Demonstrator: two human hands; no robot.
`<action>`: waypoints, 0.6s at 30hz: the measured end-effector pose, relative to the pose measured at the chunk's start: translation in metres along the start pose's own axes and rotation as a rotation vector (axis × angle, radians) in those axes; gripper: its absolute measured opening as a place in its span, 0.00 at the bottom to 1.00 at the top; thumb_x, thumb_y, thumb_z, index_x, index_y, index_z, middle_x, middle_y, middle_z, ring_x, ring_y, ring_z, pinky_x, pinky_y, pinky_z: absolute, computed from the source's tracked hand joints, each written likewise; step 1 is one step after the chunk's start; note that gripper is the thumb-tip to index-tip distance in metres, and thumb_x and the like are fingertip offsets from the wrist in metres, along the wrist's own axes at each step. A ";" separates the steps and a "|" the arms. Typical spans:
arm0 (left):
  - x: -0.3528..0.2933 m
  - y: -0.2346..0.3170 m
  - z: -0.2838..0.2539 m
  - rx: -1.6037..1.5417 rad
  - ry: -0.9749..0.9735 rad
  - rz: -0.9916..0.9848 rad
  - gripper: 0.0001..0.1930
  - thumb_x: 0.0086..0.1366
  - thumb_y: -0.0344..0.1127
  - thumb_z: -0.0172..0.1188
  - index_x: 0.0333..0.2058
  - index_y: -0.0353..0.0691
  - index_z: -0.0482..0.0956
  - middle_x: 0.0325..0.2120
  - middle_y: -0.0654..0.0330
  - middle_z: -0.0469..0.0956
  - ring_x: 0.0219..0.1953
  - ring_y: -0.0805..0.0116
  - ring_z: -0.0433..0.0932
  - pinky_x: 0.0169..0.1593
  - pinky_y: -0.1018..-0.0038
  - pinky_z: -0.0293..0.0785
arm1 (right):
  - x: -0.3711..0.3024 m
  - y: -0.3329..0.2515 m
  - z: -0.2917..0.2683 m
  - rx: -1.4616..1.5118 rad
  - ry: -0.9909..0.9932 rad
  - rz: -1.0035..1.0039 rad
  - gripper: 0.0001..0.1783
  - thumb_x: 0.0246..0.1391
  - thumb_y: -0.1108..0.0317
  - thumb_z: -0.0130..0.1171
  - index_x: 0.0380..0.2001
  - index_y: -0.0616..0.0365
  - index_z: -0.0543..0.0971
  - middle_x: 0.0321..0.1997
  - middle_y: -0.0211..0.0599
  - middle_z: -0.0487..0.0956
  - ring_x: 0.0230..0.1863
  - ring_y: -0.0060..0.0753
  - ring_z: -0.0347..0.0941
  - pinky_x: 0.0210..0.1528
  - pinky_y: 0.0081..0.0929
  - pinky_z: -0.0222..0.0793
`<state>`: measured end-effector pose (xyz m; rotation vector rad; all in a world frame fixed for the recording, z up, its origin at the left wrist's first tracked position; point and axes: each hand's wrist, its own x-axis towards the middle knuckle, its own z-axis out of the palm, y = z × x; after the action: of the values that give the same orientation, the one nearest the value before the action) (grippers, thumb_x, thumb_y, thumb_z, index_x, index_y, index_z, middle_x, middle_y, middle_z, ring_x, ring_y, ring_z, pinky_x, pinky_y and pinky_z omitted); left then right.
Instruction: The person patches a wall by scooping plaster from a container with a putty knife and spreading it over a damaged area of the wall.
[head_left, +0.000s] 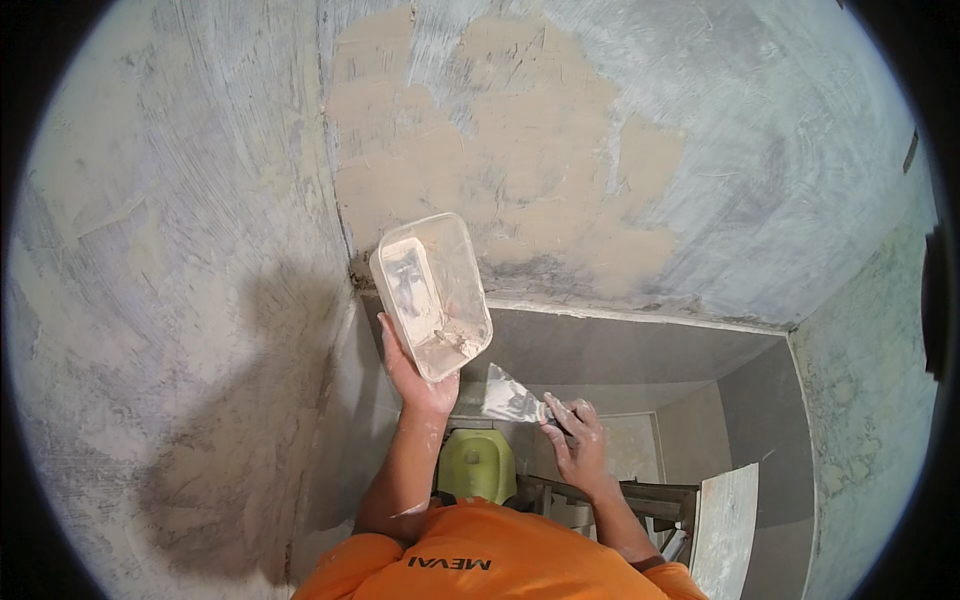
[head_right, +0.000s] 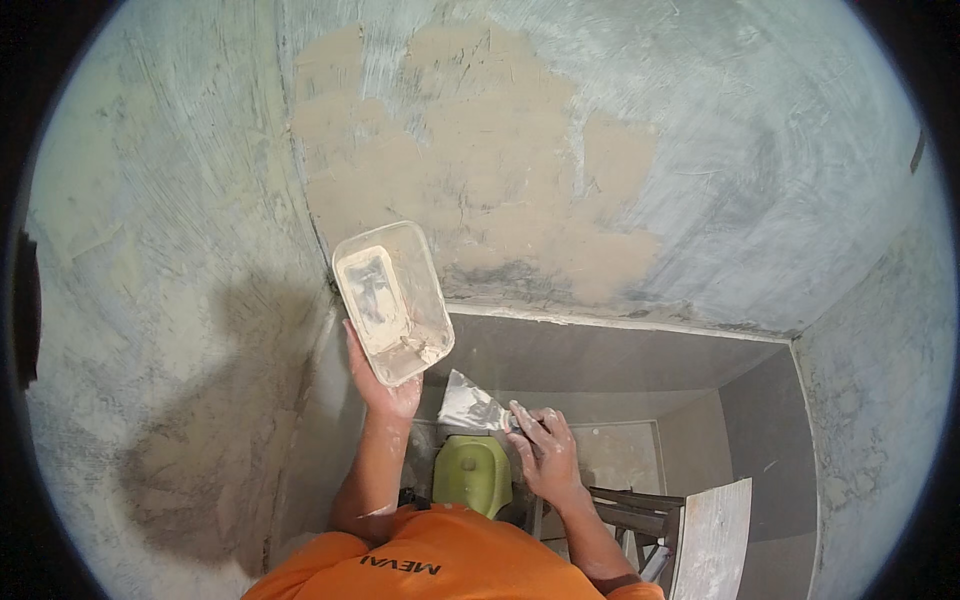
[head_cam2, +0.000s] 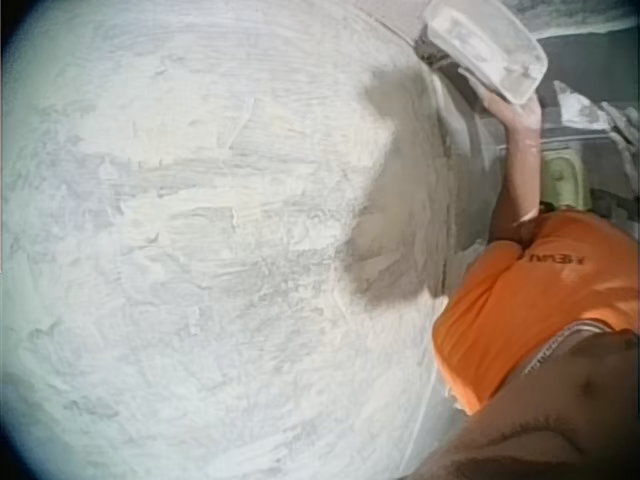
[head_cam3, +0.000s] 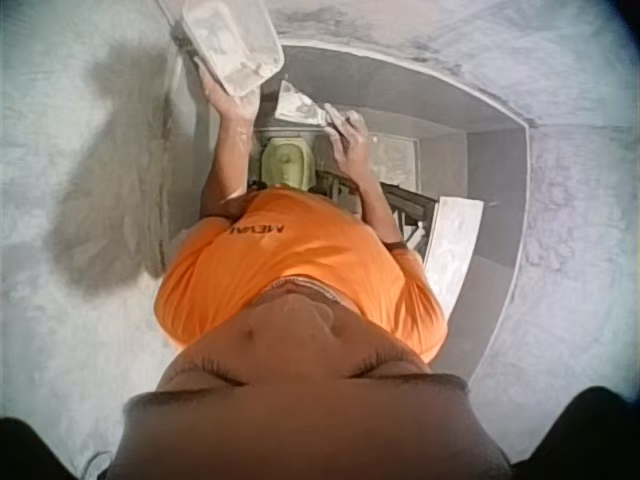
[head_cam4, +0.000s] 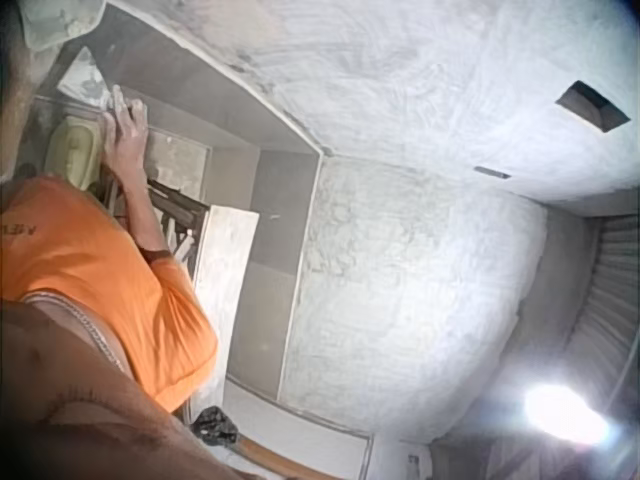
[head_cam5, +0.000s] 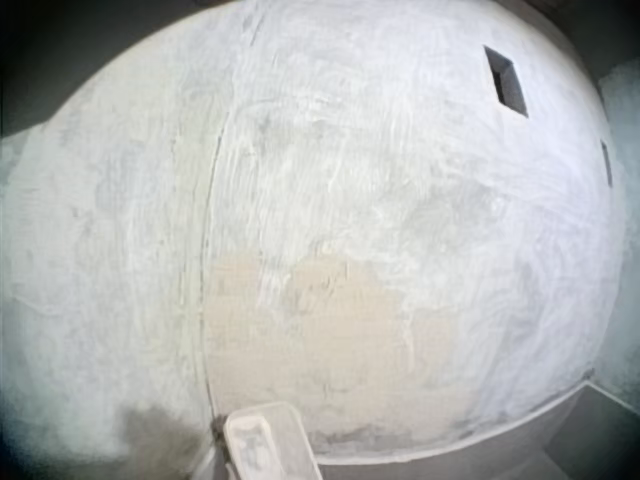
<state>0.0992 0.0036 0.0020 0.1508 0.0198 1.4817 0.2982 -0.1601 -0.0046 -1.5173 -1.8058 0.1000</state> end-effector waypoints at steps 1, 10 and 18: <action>0.000 0.000 0.000 0.026 -0.009 -0.009 0.29 0.78 0.58 0.42 0.65 0.44 0.68 0.60 0.59 0.73 0.59 0.57 0.74 0.63 0.56 0.71 | 0.000 -0.004 -0.006 0.035 0.039 0.034 0.24 0.56 0.75 0.63 0.57 0.61 0.80 0.39 0.48 0.79 0.41 0.50 0.74 0.48 0.40 0.72; -0.006 -0.011 -0.030 0.166 -0.074 -0.174 0.34 0.76 0.61 0.44 0.67 0.40 0.65 0.62 0.55 0.72 0.62 0.52 0.72 0.65 0.54 0.68 | 0.043 -0.031 -0.006 -0.167 0.086 -0.080 0.26 0.56 0.73 0.64 0.60 0.61 0.77 0.37 0.47 0.81 0.32 0.49 0.78 0.35 0.40 0.76; -0.010 -0.029 -0.032 0.241 -0.019 -0.121 0.34 0.75 0.61 0.46 0.67 0.39 0.66 0.62 0.55 0.71 0.63 0.56 0.71 0.66 0.57 0.66 | 0.034 -0.030 0.034 -0.189 -0.137 0.194 0.25 0.63 0.69 0.58 0.62 0.66 0.73 0.30 0.58 0.81 0.28 0.60 0.79 0.30 0.51 0.75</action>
<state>0.1242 -0.0056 -0.0335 0.3527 0.1893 1.3534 0.2538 -0.1255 0.0040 -1.8579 -1.8112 0.1335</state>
